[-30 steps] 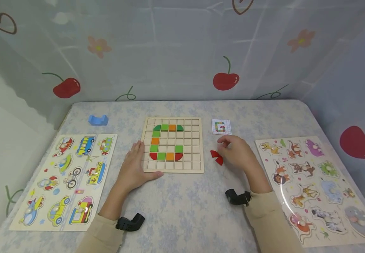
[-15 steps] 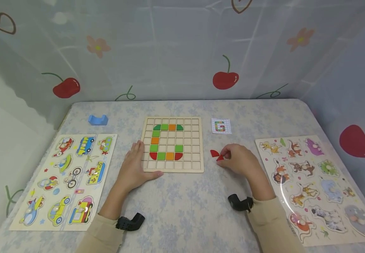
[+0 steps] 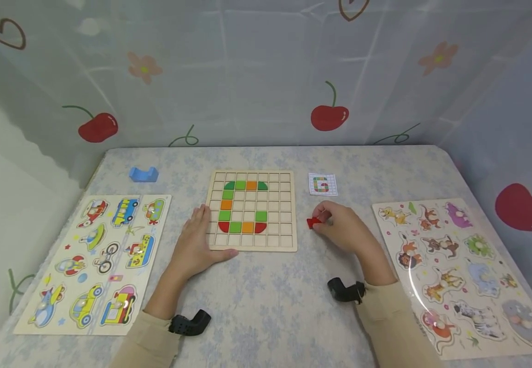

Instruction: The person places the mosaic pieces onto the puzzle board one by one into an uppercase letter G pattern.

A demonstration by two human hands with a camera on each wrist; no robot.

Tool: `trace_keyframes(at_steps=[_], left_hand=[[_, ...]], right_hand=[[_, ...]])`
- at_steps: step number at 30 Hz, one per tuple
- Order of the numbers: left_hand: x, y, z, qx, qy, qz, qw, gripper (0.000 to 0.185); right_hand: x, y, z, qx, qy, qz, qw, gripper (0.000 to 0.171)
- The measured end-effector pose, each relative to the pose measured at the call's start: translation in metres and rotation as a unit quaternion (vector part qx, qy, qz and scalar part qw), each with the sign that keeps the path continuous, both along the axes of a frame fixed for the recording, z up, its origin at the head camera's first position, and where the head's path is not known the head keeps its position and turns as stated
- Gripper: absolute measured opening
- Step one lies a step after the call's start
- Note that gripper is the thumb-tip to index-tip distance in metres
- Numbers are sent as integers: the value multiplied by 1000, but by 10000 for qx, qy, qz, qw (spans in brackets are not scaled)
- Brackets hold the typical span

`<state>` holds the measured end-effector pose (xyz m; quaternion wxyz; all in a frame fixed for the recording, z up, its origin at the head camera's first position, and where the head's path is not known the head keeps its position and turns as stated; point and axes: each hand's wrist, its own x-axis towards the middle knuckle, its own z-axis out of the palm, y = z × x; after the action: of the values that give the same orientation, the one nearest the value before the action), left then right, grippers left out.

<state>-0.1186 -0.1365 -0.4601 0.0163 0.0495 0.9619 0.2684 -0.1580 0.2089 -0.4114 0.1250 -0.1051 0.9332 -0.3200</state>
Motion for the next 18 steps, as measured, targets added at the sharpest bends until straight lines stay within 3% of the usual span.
trace_keyframes(at_steps=[8, 18], left_hand=[[-1, 1, 0, 8, 2, 0, 10000, 129], [0, 0, 1, 16, 46, -10, 10000, 129]], right_hand=[[-21, -41, 1, -577, -41, -90, 9983, 16], [-37, -102, 0, -646, -42, -76, 9979, 14]])
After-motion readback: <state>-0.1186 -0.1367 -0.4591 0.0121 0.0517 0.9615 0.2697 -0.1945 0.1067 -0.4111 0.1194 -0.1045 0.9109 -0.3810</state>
